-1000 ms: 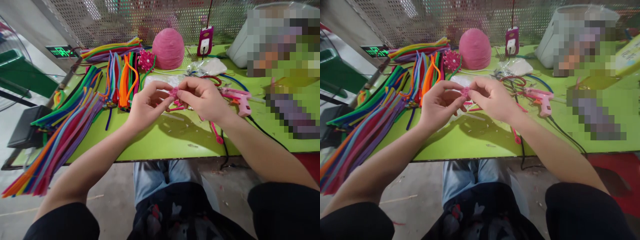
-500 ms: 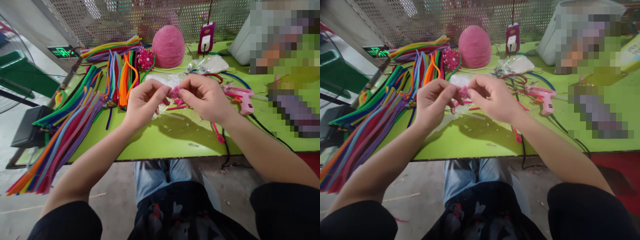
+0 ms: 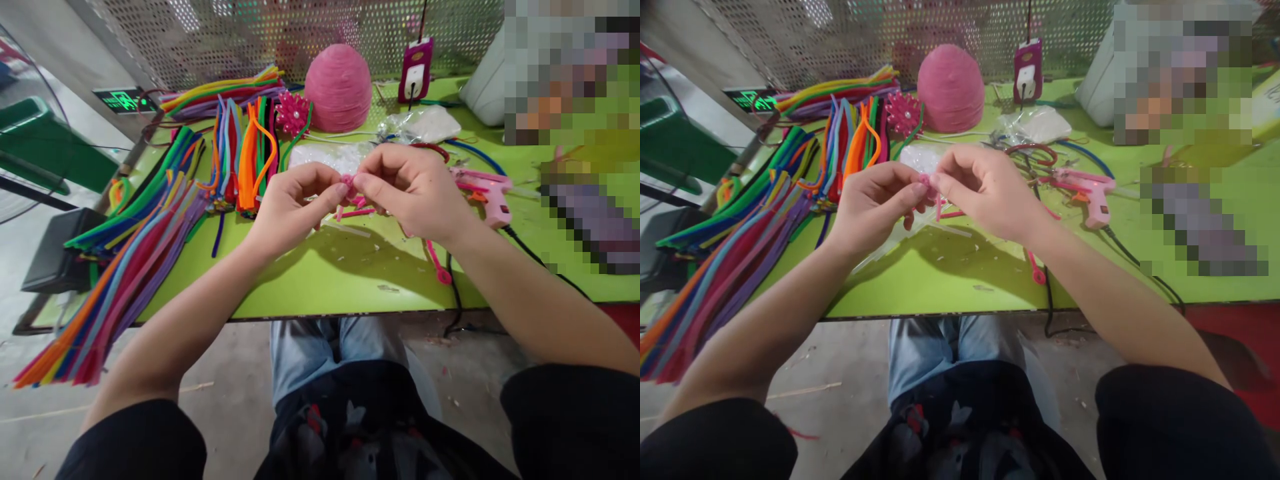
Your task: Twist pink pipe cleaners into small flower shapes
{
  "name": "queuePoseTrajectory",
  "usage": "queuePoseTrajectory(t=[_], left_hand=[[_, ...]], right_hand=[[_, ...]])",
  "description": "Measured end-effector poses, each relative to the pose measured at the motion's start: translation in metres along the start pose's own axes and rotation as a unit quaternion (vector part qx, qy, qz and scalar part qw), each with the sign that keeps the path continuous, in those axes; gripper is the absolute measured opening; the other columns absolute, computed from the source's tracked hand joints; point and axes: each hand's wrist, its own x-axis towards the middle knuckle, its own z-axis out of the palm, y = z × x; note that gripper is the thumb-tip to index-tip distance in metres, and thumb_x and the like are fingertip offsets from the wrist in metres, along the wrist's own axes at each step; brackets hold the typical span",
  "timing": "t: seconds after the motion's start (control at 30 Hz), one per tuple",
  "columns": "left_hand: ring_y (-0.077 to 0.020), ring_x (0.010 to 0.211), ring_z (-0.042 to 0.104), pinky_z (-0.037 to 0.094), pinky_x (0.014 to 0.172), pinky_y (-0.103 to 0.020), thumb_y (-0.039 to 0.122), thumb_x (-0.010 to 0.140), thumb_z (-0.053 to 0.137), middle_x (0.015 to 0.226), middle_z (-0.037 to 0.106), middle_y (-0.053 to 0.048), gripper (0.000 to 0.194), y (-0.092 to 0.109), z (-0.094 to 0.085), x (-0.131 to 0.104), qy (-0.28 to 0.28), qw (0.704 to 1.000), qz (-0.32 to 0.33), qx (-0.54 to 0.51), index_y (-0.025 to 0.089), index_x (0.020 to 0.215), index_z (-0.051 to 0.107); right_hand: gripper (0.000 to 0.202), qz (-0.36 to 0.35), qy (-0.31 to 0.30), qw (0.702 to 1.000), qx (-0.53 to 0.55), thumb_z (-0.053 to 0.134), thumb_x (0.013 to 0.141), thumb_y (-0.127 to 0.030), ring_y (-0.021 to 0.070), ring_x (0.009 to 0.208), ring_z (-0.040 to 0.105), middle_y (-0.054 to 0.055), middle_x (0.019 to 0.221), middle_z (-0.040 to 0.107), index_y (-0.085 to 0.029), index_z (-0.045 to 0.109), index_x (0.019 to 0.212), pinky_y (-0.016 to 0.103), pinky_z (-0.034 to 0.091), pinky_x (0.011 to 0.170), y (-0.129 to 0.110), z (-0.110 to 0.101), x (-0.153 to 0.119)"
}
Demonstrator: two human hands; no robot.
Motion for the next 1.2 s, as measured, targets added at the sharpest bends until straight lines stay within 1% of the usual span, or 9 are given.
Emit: queuePoseTrajectory(t=[0.23, 0.37, 0.53, 0.67, 0.83, 0.9, 1.03, 1.13, 1.2], left_hand=[[-0.0065, 0.050, 0.057, 0.045, 0.039, -0.019, 0.060, 0.090, 0.086, 0.071, 0.070, 0.001, 0.045, -0.006, 0.006, 0.001, 0.043, 0.998, 0.011, -0.039, 0.022, 0.080, 0.065], [-0.0098, 0.058, 0.064, 0.051, 0.042, -0.019, 0.061, 0.088, 0.087, 0.073, 0.070, 0.001, 0.045, -0.006, 0.007, 0.001, 0.009, 0.996, -0.023, -0.082, 0.022, 0.080, 0.065], [-0.0129, 0.066, 0.071, 0.051, 0.042, -0.020, 0.061, 0.101, 0.070, 0.081, 0.070, -0.002, 0.041, -0.008, 0.000, 0.003, -0.018, 0.993, -0.039, -0.111, 0.022, 0.090, 0.067], [-0.0116, 0.065, 0.069, 0.054, 0.045, -0.021, 0.058, 0.093, 0.083, 0.078, 0.068, 0.000, 0.039, -0.004, 0.000, 0.002, -0.015, 0.995, -0.026, -0.097, 0.022, 0.100, 0.071], [-0.0084, 0.055, 0.062, 0.050, 0.042, -0.020, 0.062, 0.088, 0.087, 0.073, 0.068, 0.002, 0.043, -0.004, 0.006, 0.002, -0.012, 0.998, 0.008, -0.065, 0.022, 0.090, 0.070], [-0.0083, 0.055, 0.063, 0.050, 0.042, -0.020, 0.061, 0.091, 0.084, 0.075, 0.069, 0.001, 0.041, -0.008, 0.006, 0.004, -0.012, 0.997, -0.003, -0.071, 0.023, 0.091, 0.070], [-0.0088, 0.060, 0.066, 0.050, 0.042, -0.019, 0.061, 0.089, 0.087, 0.085, 0.073, 0.002, 0.041, -0.015, 0.003, 0.007, -0.029, 0.989, -0.052, -0.134, 0.025, 0.094, 0.068], [-0.0084, 0.064, 0.068, 0.052, 0.043, -0.017, 0.061, 0.083, 0.091, 0.087, 0.073, 0.002, 0.043, -0.017, 0.001, 0.008, -0.052, 0.981, -0.074, -0.171, 0.026, 0.096, 0.071], [-0.0091, 0.066, 0.070, 0.056, 0.045, -0.017, 0.060, 0.081, 0.093, 0.086, 0.074, 0.003, 0.044, -0.014, 0.001, 0.008, -0.049, 0.982, -0.074, -0.167, 0.026, 0.099, 0.072]], right_hand=[[0.046, 0.010, 0.000, 0.998, 0.054, 0.064, 0.106, -0.068, 0.0151, 0.071, 0.059, 0.001, 0.082, 0.063, -0.025, 0.060, 0.090, 0.031, 0.052, 0.066, 0.007, -0.001, 0.000], [0.039, -0.013, -0.007, 1.000, 0.002, 0.065, 0.109, -0.058, 0.0159, 0.071, 0.054, 0.001, 0.080, 0.059, -0.024, 0.060, 0.089, 0.033, 0.047, 0.065, 0.006, 0.002, -0.004], [0.035, -0.026, -0.006, 0.999, -0.036, 0.062, 0.111, -0.050, 0.0161, 0.069, 0.047, 0.000, 0.077, 0.054, -0.024, 0.058, 0.087, 0.034, 0.040, 0.063, 0.005, 0.000, -0.005], [0.033, -0.024, -0.012, 0.998, -0.064, 0.063, 0.110, -0.044, 0.0157, 0.069, 0.045, 0.000, 0.075, 0.052, -0.024, 0.058, 0.085, 0.033, 0.037, 0.061, 0.005, 0.000, -0.005], [0.024, -0.032, -0.033, 0.997, -0.066, 0.059, 0.108, -0.029, 0.0150, 0.066, 0.046, -0.002, 0.073, 0.054, -0.024, 0.056, 0.085, 0.034, 0.038, 0.062, 0.004, 0.002, -0.007], [0.023, -0.050, -0.025, 0.995, -0.080, 0.059, 0.110, -0.033, 0.0169, 0.074, 0.053, 0.000, 0.081, 0.059, -0.024, 0.057, 0.089, 0.034, 0.045, 0.070, 0.007, 0.002, -0.006], [0.031, -0.076, -0.016, 0.995, -0.059, 0.064, 0.109, -0.056, 0.0196, 0.098, 0.061, 0.005, 0.109, 0.067, -0.026, 0.059, 0.105, 0.035, 0.053, 0.088, 0.016, 0.002, -0.003], [0.032, -0.057, -0.034, 0.997, -0.044, 0.057, 0.112, -0.059, 0.0186, 0.085, 0.061, 0.002, 0.098, 0.067, -0.028, 0.058, 0.108, 0.033, 0.051, 0.078, 0.021, 0.004, -0.004], [0.026, -0.081, -0.015, 0.990, -0.114, 0.054, 0.114, -0.050, 0.0181, 0.075, 0.057, 0.001, 0.087, 0.065, -0.027, 0.059, 0.103, 0.034, 0.045, 0.071, 0.023, 0.005, -0.007]])
